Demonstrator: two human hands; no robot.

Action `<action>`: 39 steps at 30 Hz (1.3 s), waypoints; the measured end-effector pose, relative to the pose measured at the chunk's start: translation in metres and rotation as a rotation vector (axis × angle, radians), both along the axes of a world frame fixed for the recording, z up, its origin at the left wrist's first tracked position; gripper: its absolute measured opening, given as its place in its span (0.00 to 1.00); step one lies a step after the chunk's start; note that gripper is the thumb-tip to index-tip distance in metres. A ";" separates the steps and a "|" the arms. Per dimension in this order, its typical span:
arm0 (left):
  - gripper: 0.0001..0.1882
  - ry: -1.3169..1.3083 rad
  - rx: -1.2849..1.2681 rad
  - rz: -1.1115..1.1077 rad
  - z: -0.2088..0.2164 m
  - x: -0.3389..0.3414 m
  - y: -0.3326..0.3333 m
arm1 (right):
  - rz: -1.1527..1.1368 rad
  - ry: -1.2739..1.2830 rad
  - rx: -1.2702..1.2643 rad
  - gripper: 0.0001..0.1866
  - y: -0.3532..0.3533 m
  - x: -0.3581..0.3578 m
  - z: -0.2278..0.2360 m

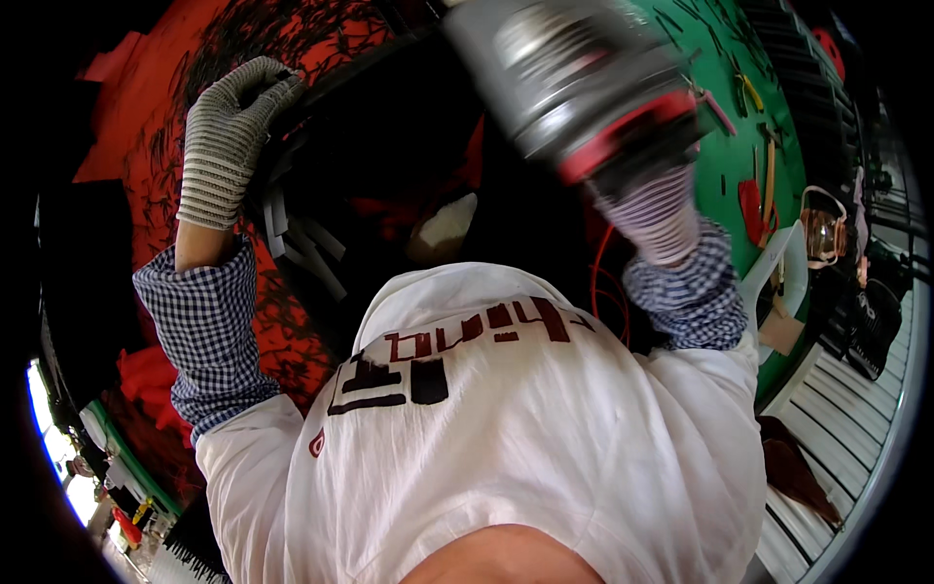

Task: The person applies black fabric strips to a frame by securing them with a pneumatic stapler and trimming the excess with pliers.

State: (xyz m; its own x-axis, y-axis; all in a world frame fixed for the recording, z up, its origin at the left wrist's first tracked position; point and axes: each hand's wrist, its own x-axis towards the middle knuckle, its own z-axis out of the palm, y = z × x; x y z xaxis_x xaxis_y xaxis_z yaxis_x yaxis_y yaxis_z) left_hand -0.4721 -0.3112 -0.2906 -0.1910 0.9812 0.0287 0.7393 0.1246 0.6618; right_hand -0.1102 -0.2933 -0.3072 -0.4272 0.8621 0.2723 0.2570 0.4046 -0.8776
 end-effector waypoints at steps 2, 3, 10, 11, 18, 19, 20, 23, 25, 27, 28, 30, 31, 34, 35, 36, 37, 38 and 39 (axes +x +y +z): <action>0.12 -0.020 0.015 -0.005 -0.005 -0.003 0.003 | 0.163 0.376 -0.458 0.27 -0.003 -0.027 -0.001; 0.12 -0.032 0.026 -0.012 -0.007 -0.005 0.003 | 0.198 0.205 -0.202 0.29 -0.004 -0.043 0.002; 0.13 -0.181 0.147 0.021 -0.017 -0.012 -0.001 | 0.304 -0.506 0.736 0.33 -0.015 -0.089 0.000; 0.13 -0.184 0.149 0.032 -0.017 -0.013 -0.003 | 0.310 -0.513 0.761 0.33 -0.018 -0.088 -0.004; 0.15 0.007 0.152 0.013 -0.018 -0.010 0.001 | 0.306 -0.585 0.789 0.34 -0.023 -0.083 -0.021; 0.15 -0.020 0.184 0.001 -0.020 -0.010 0.000 | 0.306 -0.587 0.789 0.34 -0.023 -0.083 -0.023; 0.15 -0.046 0.217 -0.012 -0.020 -0.009 0.000 | 0.299 -0.580 0.789 0.35 -0.023 -0.083 -0.025; 0.15 -0.050 0.137 -0.021 -0.017 -0.007 0.003 | 0.276 -0.589 0.768 0.34 -0.026 -0.083 -0.027; 0.15 -0.066 0.137 -0.025 -0.018 -0.005 0.005 | 0.261 -0.601 0.749 0.33 -0.028 -0.082 -0.029; 0.15 -0.080 0.137 -0.030 -0.022 -0.004 0.006 | 0.238 -0.625 0.668 0.29 -0.030 -0.082 -0.030; 0.14 -0.100 0.142 -0.029 -0.025 -0.005 0.008 | 0.233 -0.623 0.668 0.29 -0.030 -0.083 -0.030; 0.14 -0.119 0.150 -0.036 -0.023 -0.002 0.010 | 0.234 -0.635 0.601 0.25 -0.030 -0.084 -0.027; 0.13 -0.067 0.113 -0.012 -0.019 0.003 0.011 | 0.225 -0.637 0.601 0.25 -0.030 -0.084 -0.025; 0.12 -0.022 0.114 0.009 -0.021 0.002 0.009 | 0.234 -0.640 0.579 0.25 -0.029 -0.082 -0.014; 0.12 -0.008 0.110 0.008 -0.022 -0.001 0.009 | 0.231 -0.594 0.543 0.26 -0.030 -0.078 -0.004; 0.12 0.007 0.105 0.009 -0.022 -0.002 0.009 | 0.228 -0.547 0.507 0.27 -0.030 -0.071 0.003; 0.12 0.009 0.144 0.030 -0.021 -0.001 0.004 | 0.193 -0.419 0.538 0.29 -0.024 -0.059 0.000; 0.12 0.007 0.146 0.030 -0.021 -0.003 0.002 | 0.112 -0.393 0.527 0.31 -0.019 -0.034 -0.011; 0.12 -0.017 0.149 0.056 -0.020 -0.006 -0.002 | 0.059 -0.352 0.387 0.32 -0.018 -0.014 -0.010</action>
